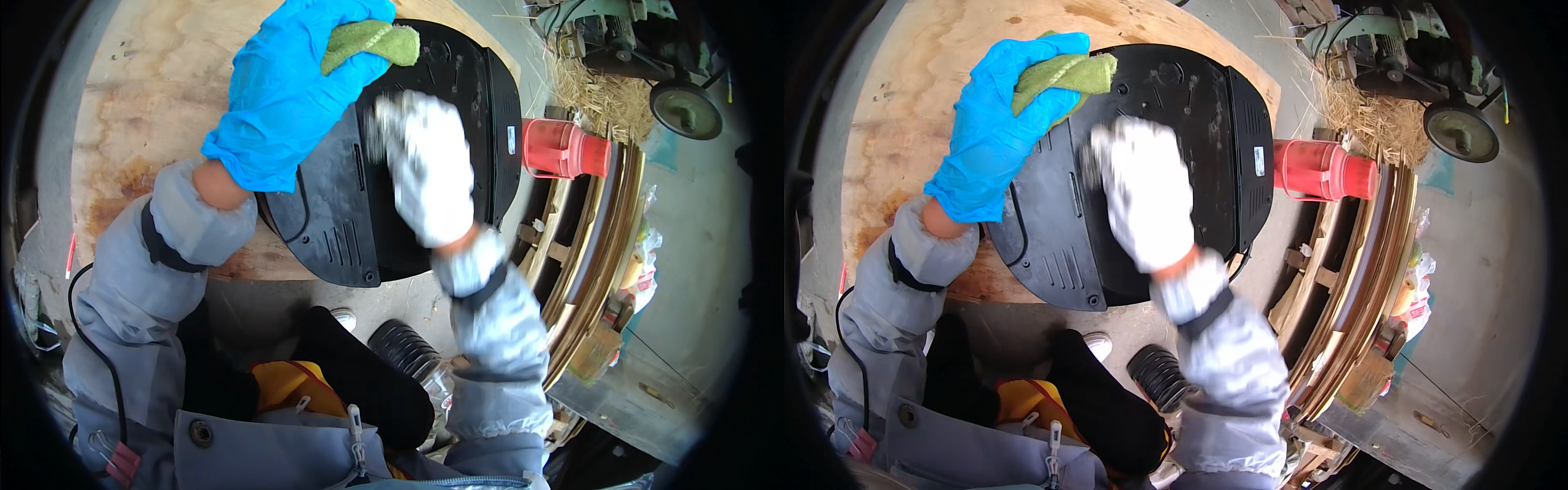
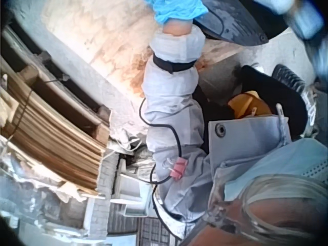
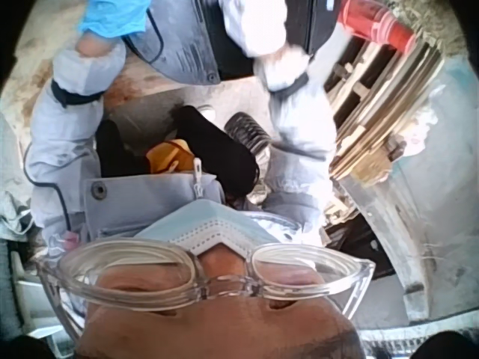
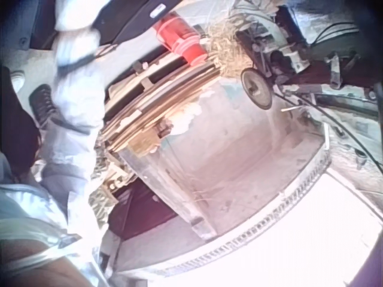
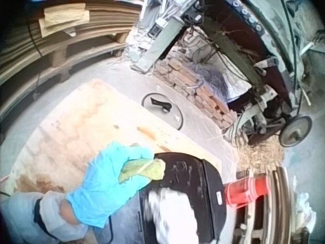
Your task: The person scrubs the underside of a black appliance with a steel wool pad in the right hand and wipes the surface with a green cloth in the left hand. The person repeatedly alternates between scrubbing and wiping across the appliance's bottom surface.
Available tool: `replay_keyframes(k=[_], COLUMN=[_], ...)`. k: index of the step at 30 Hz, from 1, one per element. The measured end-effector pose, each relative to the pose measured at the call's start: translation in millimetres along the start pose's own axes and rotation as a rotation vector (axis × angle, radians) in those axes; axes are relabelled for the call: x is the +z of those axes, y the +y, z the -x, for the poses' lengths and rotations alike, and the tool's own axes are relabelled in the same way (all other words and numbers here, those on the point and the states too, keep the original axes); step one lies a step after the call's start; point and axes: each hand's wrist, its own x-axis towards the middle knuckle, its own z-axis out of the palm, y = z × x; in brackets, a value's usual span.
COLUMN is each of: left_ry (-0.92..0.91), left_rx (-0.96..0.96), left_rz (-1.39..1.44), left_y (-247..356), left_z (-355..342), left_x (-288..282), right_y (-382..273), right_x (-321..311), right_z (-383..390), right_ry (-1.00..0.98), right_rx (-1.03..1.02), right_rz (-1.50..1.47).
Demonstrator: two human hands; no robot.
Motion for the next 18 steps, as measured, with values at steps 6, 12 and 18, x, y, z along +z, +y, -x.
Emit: replay_keyframes(k=[6, 12, 18], left_ry=[0.073, 0.134, 0.140], left_rx=[-0.009, -0.134, -0.122], left_rz=[0.032, 0.421, 0.419], left_y=[-1, -12, -21], left_z=[-5, -2, 0], left_x=[-2, -3, -2], right_y=[23, -43, -19], right_x=[6, -66, -29], right_z=[-76, 73, 6], right_ry=[0.035, -0.313, -0.120], right_rx=[-0.120, 0.050, 0.025], right_rz=[0.043, -0.223, -0.265])
